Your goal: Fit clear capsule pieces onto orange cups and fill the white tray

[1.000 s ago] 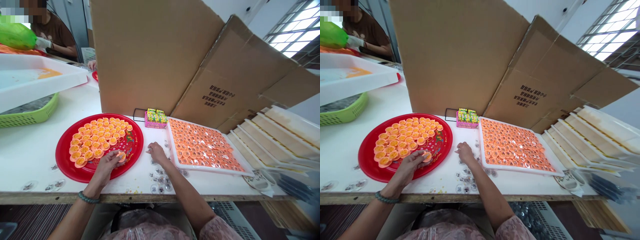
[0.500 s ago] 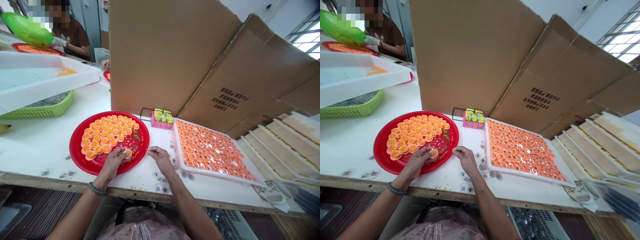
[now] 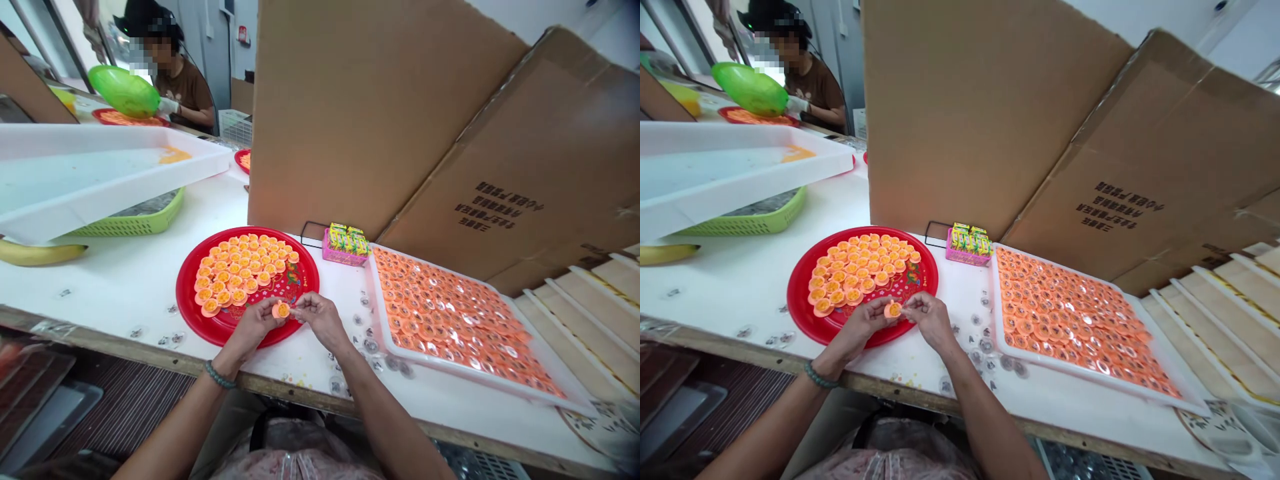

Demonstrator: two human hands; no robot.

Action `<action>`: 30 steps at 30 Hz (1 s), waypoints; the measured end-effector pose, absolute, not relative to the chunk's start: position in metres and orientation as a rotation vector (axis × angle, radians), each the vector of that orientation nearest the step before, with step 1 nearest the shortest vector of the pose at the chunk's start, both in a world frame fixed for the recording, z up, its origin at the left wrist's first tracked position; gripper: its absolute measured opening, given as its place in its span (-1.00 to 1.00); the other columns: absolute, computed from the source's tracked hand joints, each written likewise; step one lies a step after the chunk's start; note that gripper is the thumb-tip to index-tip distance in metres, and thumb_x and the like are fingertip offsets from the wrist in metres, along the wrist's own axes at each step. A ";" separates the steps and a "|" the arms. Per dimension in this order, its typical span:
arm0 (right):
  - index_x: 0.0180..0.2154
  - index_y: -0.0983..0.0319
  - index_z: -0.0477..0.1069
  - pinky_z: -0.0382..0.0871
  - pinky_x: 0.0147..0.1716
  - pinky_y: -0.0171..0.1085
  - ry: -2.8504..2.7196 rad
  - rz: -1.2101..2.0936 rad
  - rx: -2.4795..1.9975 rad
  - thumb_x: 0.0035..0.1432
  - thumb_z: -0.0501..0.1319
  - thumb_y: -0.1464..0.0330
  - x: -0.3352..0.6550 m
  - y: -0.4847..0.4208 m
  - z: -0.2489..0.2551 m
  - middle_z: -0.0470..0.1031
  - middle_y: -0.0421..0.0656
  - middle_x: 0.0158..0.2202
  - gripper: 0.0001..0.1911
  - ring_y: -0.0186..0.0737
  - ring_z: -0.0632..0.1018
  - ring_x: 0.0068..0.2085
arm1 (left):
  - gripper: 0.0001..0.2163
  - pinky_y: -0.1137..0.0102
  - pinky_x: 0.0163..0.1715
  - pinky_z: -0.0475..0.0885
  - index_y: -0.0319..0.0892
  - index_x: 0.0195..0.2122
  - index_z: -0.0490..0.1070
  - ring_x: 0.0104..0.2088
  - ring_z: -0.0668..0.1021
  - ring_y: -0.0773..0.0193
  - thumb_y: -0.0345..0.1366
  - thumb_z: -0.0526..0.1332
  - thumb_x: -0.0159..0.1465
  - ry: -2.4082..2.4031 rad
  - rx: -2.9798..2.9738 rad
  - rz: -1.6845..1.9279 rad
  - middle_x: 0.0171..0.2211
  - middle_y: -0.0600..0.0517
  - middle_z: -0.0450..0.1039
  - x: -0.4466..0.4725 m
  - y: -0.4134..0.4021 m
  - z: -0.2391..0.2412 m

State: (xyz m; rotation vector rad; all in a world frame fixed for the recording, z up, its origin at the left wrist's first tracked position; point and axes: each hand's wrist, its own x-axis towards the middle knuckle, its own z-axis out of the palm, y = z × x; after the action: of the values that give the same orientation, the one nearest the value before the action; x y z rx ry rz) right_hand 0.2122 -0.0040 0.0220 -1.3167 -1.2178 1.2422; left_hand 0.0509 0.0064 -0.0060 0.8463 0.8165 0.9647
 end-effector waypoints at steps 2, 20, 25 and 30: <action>-0.44 0.24 0.43 0.34 -0.50 -0.37 -1.259 1.290 -1.332 -0.18 0.38 0.28 0.208 -0.002 0.024 0.44 -0.27 -0.51 -0.77 -0.38 0.43 -0.53 | -0.58 0.28 -0.16 0.41 -0.21 -0.22 0.41 -0.28 0.57 0.16 -0.31 0.43 -0.12 0.804 0.828 0.969 -0.32 -0.02 0.55 0.051 0.007 -0.007; -0.45 0.20 0.45 0.33 -0.42 -0.36 -1.506 0.980 -1.411 -0.06 0.27 0.37 0.200 0.006 0.012 0.43 -0.25 -0.47 -0.96 -0.34 0.43 -0.45 | -0.64 0.30 -0.11 0.40 -0.18 -0.18 0.51 -0.24 0.56 0.13 -0.32 0.38 -0.06 0.809 0.979 0.922 -0.27 0.00 0.57 0.052 0.004 -0.002; -0.50 0.23 0.44 0.36 -0.47 -0.37 -1.373 1.238 -1.373 -0.17 0.34 0.31 0.205 0.006 0.013 0.45 -0.26 -0.53 -0.85 -0.34 0.45 -0.48 | -0.60 0.26 -0.10 0.40 -0.21 -0.18 0.50 -0.24 0.56 0.12 -0.30 0.41 -0.09 0.807 0.965 0.917 -0.28 -0.02 0.57 0.051 0.002 -0.003; -0.51 0.22 0.50 0.40 -0.48 -0.35 -1.240 1.278 -1.339 -0.19 0.34 0.34 0.202 -0.001 0.015 0.48 -0.24 -0.54 -0.89 -0.32 0.48 -0.50 | -0.62 0.30 -0.19 0.44 -0.21 -0.20 0.48 -0.28 0.57 0.16 -0.28 0.41 -0.07 0.850 0.960 0.981 -0.30 -0.03 0.57 0.052 0.001 -0.005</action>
State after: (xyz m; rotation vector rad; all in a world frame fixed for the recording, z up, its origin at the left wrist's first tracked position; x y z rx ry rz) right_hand 0.2020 -0.0012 0.0150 -1.3388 -1.2403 1.2783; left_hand 0.0519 0.0013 -0.0050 0.9601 0.8497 0.9813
